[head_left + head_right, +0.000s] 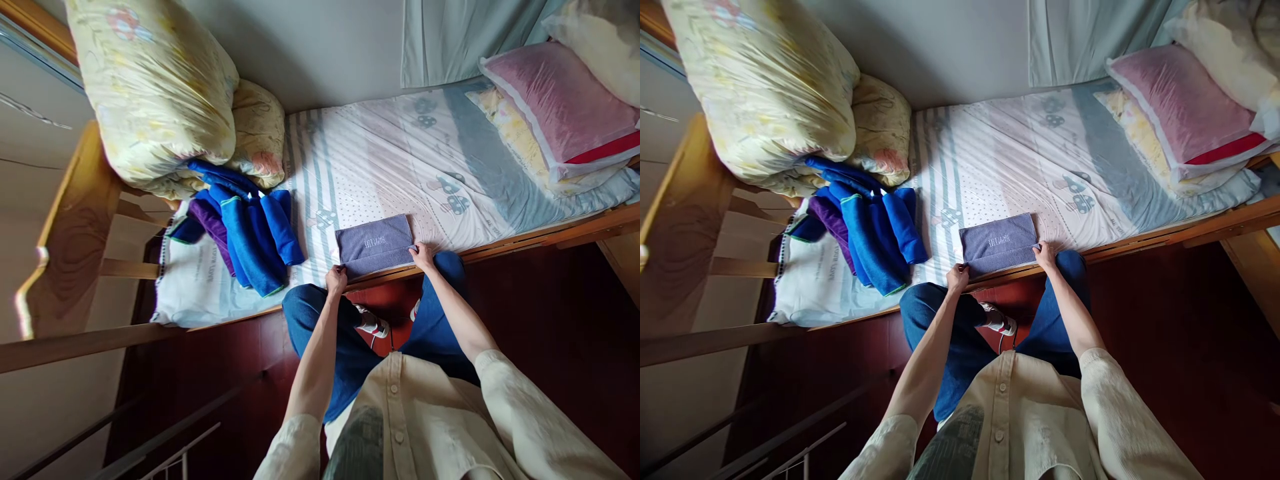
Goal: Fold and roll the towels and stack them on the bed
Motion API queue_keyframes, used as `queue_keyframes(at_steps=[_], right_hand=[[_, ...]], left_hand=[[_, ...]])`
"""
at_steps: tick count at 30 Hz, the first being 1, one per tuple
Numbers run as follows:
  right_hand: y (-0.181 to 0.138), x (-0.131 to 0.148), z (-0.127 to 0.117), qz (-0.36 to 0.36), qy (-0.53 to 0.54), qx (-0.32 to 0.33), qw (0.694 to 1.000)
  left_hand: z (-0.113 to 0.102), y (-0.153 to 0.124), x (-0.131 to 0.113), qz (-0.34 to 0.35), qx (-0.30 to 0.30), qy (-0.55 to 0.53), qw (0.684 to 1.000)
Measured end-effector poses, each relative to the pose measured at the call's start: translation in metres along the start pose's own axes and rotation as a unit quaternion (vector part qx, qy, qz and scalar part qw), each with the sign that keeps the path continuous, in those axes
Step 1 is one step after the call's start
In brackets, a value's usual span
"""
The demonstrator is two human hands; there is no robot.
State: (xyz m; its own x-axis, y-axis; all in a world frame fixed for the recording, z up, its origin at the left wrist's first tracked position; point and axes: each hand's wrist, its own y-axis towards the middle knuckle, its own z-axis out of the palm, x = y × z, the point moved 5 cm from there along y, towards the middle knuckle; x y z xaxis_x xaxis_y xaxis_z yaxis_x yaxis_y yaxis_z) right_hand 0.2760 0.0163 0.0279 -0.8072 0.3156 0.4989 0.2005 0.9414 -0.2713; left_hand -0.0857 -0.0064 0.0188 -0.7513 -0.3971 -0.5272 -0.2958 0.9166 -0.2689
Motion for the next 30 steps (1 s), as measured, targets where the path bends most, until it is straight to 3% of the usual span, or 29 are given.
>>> queue_keyframes(at_steps=[3,6,9,12,17,24,30], right_hand=[[-0.011,0.007,-0.008,-0.074,0.011,-0.061,0.995],[-0.025,0.016,-0.013,-0.18,0.001,-0.109,0.978],[-0.035,0.023,-0.01,-0.26,-0.013,-0.082,0.962],[-0.04,0.024,-0.003,-0.301,-0.023,-0.038,0.953],[-0.037,0.016,0.014,-0.29,-0.043,0.026,0.956],[-0.021,0.013,0.021,-0.248,-0.049,0.02,0.967],[-0.016,0.011,0.016,-0.22,-0.05,0.001,0.974]], left_hand=[[-0.006,-0.007,-0.003,0.03,-0.021,0.001,0.999],[-0.008,-0.015,-0.012,0.121,-0.042,0.013,0.992],[0.0,-0.023,-0.022,0.233,-0.028,0.044,0.971],[0.013,-0.027,-0.023,0.273,0.014,0.066,0.96],[0.028,-0.029,-0.014,0.258,0.063,0.122,0.956],[0.033,-0.024,-0.012,0.251,0.075,0.201,0.944],[0.026,-0.014,-0.014,0.221,0.058,0.143,0.963]])
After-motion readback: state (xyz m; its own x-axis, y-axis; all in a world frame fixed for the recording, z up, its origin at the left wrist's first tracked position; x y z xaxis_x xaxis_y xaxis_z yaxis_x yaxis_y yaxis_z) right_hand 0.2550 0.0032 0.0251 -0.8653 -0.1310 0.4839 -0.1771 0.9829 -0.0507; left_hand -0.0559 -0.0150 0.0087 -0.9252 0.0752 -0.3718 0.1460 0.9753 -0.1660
